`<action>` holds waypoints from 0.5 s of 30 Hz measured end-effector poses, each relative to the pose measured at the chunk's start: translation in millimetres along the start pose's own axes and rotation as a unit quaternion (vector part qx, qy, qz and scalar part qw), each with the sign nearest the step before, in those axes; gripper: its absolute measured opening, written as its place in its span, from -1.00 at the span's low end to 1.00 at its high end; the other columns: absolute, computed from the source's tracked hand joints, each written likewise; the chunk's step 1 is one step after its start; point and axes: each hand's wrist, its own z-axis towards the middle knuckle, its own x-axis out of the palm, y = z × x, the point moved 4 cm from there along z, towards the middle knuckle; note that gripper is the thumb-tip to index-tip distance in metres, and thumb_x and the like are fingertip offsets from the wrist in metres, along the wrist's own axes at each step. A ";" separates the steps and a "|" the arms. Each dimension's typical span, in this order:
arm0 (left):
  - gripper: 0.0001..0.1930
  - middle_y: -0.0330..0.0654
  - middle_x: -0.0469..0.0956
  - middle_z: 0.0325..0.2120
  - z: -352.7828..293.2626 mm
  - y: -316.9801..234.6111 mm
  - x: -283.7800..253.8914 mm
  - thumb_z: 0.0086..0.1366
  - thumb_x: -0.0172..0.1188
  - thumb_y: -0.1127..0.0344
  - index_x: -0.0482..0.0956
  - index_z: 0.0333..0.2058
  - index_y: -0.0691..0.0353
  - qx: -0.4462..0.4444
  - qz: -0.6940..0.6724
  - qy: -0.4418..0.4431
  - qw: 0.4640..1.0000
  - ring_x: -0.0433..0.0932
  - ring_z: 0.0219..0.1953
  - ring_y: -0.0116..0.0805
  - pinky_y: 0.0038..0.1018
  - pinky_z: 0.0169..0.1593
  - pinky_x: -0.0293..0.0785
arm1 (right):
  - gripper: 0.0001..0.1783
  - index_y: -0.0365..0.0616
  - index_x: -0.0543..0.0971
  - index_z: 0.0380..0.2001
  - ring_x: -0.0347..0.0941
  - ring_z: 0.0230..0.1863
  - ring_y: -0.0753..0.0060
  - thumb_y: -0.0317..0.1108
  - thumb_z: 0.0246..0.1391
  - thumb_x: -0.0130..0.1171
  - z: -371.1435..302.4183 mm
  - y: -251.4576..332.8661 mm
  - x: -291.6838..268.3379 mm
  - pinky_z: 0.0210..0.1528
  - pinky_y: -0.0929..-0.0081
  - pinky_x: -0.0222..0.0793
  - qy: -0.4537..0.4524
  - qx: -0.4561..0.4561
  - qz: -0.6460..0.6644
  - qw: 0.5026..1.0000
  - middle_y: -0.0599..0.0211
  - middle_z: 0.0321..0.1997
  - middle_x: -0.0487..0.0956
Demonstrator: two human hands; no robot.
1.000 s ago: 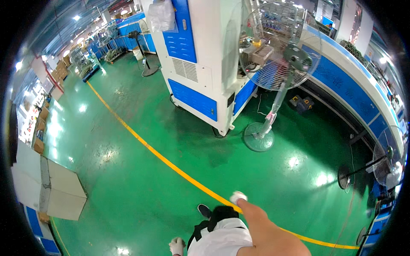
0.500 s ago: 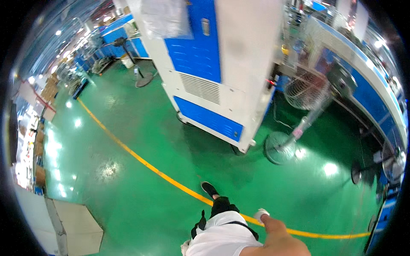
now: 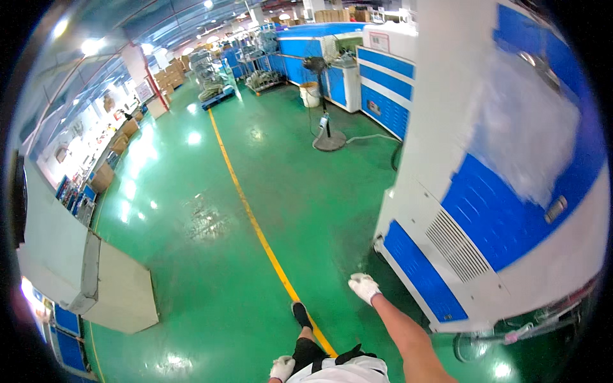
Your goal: The person walks to a workstation, retrieves shoes from a conveyor, mounts them onto the molds of a shoe pressing machine, presses buttons to operate the machine, and removes the shoes.
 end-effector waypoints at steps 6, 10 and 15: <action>-0.55 0.12 0.61 0.00 157.1 -42.7 -137.0 0.37 0.07 -0.08 0.61 0.02 0.09 -0.022 -0.049 -0.081 0.995 0.58 0.05 0.14 -0.08 0.12 0.50 | -0.76 -0.14 0.72 -0.32 0.66 -0.10 -0.04 -0.29 0.02 0.17 30.6 -22.1 43.8 0.03 0.09 0.57 0.185 -0.129 -0.558 0.798 0.07 -0.19 0.71; -0.52 0.09 0.59 0.04 260.9 -70.3 -213.7 0.38 0.05 -0.11 0.54 0.10 0.07 0.001 -0.016 -0.064 0.998 0.57 0.09 0.11 -0.08 0.16 0.49 | -0.67 -0.09 0.68 -0.17 0.63 -0.10 0.02 -0.17 0.15 0.07 12.3 -133.8 81.6 0.01 0.14 0.54 0.290 -0.040 -0.525 0.799 0.07 -0.11 0.69; -0.47 0.07 0.60 0.04 364.7 -109.0 -262.4 0.34 0.08 -0.19 0.55 0.10 0.04 -0.036 0.079 0.016 0.996 0.59 0.08 0.06 -0.09 0.16 0.49 | -0.55 -0.04 0.56 0.04 0.52 -0.09 0.01 -0.02 0.38 -0.16 89.8 -167.7 137.6 -0.06 0.17 0.46 0.118 0.095 -0.295 0.943 0.04 -0.05 0.60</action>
